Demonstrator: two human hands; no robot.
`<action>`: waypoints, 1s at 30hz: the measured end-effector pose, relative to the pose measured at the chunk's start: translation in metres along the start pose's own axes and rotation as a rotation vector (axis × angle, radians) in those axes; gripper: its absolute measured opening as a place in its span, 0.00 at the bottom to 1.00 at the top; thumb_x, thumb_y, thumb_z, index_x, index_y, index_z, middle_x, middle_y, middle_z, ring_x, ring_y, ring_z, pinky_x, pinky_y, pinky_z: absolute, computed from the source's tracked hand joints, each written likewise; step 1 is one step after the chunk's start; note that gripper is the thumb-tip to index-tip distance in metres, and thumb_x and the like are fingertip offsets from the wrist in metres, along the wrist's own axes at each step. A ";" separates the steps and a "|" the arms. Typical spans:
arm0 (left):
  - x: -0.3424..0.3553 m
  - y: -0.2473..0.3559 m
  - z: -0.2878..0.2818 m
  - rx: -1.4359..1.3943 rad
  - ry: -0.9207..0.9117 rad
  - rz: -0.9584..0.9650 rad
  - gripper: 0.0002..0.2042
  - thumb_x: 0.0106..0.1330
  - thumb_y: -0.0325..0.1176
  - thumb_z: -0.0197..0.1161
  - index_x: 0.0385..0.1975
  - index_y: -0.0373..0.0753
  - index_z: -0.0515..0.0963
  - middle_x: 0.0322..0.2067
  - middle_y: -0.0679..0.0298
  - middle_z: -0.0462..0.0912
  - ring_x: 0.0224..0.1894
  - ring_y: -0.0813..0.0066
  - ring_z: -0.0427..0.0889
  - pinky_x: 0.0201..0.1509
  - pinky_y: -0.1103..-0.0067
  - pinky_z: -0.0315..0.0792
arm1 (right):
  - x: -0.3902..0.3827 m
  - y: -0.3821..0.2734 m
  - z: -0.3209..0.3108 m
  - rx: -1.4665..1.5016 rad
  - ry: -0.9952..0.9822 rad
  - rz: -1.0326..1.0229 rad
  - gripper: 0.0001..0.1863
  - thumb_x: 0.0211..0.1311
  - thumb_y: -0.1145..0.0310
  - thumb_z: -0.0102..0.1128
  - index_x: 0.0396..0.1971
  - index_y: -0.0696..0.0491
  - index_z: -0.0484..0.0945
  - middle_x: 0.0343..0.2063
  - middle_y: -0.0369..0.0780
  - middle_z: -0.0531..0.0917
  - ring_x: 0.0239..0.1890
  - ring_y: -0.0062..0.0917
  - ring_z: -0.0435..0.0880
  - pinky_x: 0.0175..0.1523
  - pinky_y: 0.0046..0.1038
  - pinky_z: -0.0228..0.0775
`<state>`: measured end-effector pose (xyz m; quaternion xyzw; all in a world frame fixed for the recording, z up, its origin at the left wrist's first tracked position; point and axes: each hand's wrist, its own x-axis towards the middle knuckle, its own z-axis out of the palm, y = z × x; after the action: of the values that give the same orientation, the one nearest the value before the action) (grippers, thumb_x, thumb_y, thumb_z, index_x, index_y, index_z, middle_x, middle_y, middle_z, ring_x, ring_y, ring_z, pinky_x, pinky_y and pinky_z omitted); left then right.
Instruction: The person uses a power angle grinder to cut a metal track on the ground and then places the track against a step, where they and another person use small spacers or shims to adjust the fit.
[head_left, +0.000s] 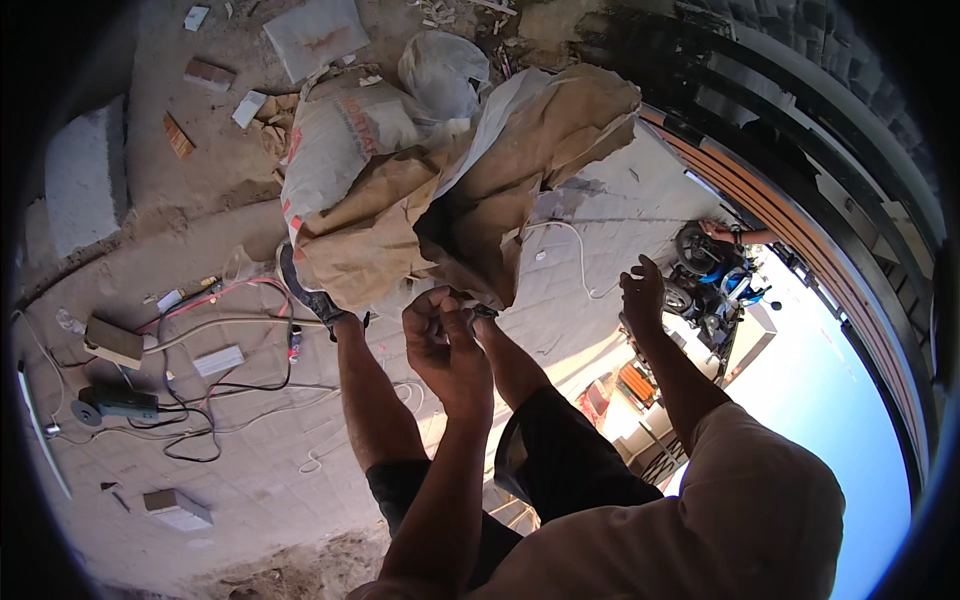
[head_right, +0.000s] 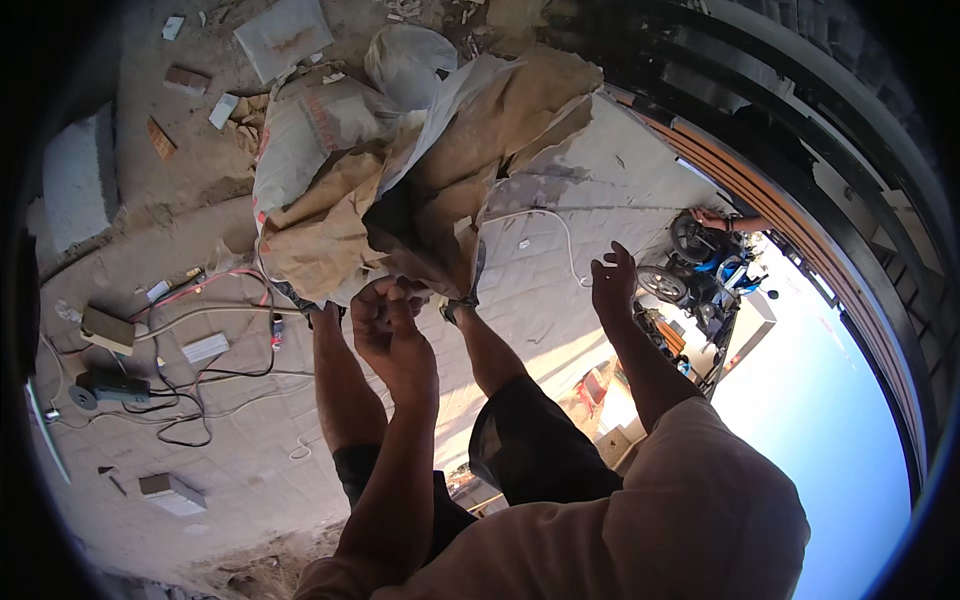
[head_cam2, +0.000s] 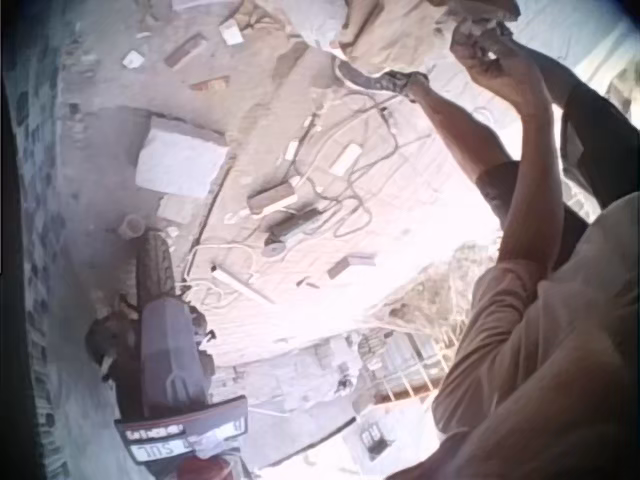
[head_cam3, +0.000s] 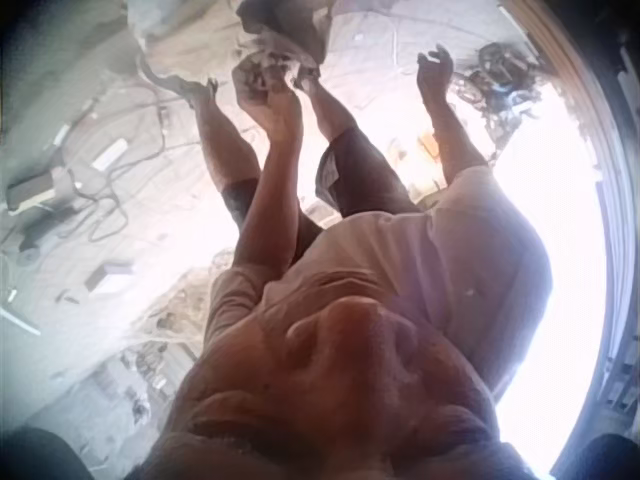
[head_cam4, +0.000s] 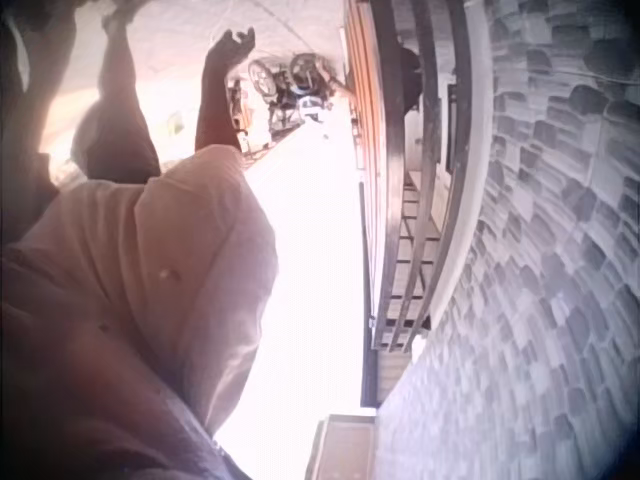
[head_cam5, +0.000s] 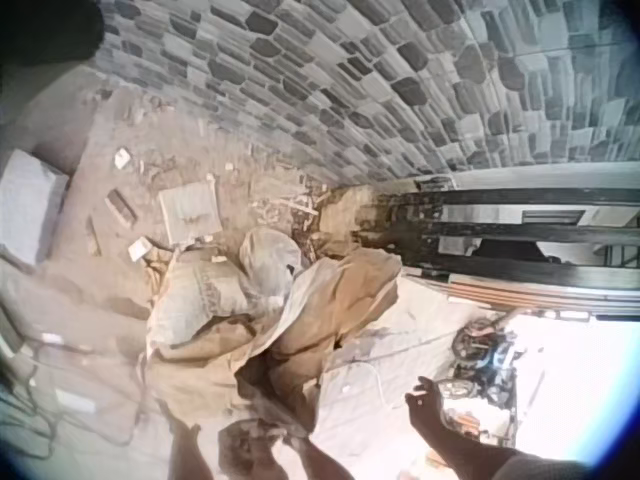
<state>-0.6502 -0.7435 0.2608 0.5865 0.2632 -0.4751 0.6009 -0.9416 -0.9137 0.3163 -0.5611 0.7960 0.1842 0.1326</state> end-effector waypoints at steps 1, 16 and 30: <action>-0.001 -0.001 0.001 0.001 0.018 -0.022 0.04 0.72 0.28 0.58 0.41 0.35 0.75 0.36 0.62 0.83 0.36 0.77 0.82 0.44 0.78 0.76 | -0.022 -0.036 0.011 -0.020 0.008 -0.348 0.24 0.59 0.77 0.63 0.57 0.56 0.72 0.40 0.41 0.76 0.32 0.25 0.80 0.35 0.27 0.76; 0.010 0.013 -0.010 -0.066 0.078 0.007 0.08 0.74 0.33 0.59 0.42 0.34 0.74 0.33 0.68 0.79 0.34 0.85 0.76 0.42 0.84 0.71 | -0.058 -0.515 0.282 -0.116 -0.088 -1.128 0.23 0.51 0.67 0.69 0.47 0.58 0.73 0.42 0.49 0.78 0.47 0.46 0.81 0.49 0.43 0.76; 0.017 0.067 -0.021 0.077 0.065 -0.108 0.05 0.74 0.28 0.55 0.43 0.33 0.73 0.29 0.63 0.78 0.28 0.81 0.75 0.35 0.81 0.71 | -0.059 -0.593 0.335 -0.101 0.091 -1.240 0.25 0.49 0.63 0.75 0.45 0.57 0.76 0.39 0.49 0.81 0.48 0.46 0.79 0.56 0.42 0.71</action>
<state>-0.5798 -0.7375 0.2728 0.6093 0.2950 -0.4973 0.5426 -0.3618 -0.8956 -0.0454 -0.9318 0.3172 0.0864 0.1542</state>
